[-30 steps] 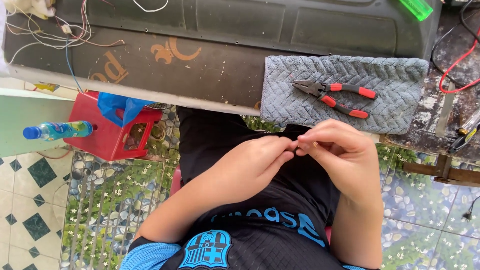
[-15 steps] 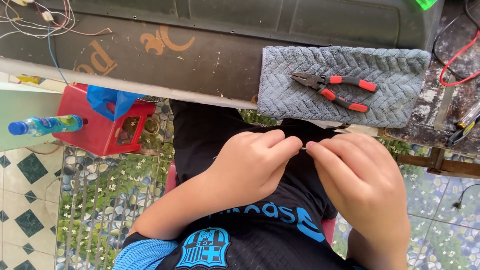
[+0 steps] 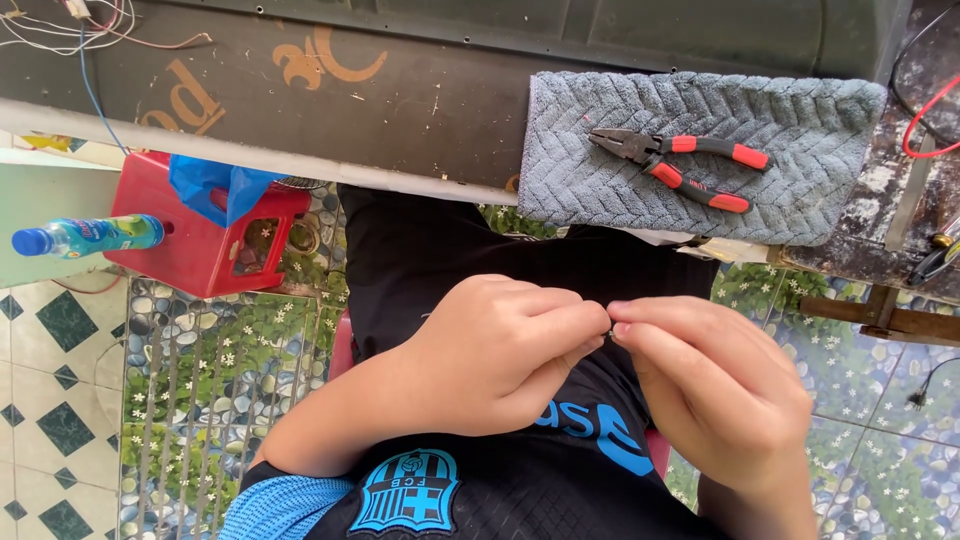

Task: Preparing electrical connections by stripping wire insulation, heating the ends, and twisting wires together on a repair bench.

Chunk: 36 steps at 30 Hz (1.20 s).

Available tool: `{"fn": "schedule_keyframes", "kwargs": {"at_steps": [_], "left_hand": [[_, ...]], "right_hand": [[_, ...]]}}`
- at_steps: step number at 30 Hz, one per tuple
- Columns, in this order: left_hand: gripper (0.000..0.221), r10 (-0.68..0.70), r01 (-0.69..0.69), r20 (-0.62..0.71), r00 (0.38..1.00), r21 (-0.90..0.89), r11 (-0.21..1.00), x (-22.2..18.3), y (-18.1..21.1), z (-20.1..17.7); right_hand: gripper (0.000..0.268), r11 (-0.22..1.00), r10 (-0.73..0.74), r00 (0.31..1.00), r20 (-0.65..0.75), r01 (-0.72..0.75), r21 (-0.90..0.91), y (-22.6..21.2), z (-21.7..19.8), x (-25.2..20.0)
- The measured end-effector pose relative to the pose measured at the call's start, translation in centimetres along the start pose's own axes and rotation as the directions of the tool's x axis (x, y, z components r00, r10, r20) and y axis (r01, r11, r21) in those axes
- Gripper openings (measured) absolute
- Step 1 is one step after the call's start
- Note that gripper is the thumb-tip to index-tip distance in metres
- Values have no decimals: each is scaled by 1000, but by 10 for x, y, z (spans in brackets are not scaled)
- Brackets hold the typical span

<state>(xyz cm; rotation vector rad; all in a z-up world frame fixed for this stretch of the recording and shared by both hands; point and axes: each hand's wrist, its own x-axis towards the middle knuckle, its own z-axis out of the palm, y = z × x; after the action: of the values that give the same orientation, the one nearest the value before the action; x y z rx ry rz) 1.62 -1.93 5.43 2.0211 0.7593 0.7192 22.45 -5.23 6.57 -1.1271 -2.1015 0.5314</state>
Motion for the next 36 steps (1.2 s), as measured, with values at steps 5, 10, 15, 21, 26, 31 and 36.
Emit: {"fn": "schedule_keyframes", "kwargs": {"at_steps": [5,10,15,21,26,31,36], "left_hand": [[14,8,-8,-2,1000,-57,998,-2,0,3],[15,5,-6,-10,1000,-58,998,-4,-2,5],[14,-19,18,-6,1000,-81,997,-6,-3,9],[11,-32,30,-21,999,-89,996,-10,-4,16],[12,-40,38,-37,998,-73,997,-11,-3,20],[16,-47,41,-44,998,-138,990,-9,0,17],[17,-9,14,24,1000,-217,976,-3,4,4]], "right_hand": [[14,1000,16,999,-28,-16,10,0,4,-6],[9,999,-33,999,-23,33,3,1,6,-5],[8,999,-40,999,-3,40,18,-1,5,-2],[9,998,-44,999,21,43,39,0,5,-4],[9,997,-82,996,29,81,15,3,4,-7],[17,994,-103,983,155,105,-5,6,-7,-12],[18,995,-99,976,193,100,7,-6,-25,5]]}}
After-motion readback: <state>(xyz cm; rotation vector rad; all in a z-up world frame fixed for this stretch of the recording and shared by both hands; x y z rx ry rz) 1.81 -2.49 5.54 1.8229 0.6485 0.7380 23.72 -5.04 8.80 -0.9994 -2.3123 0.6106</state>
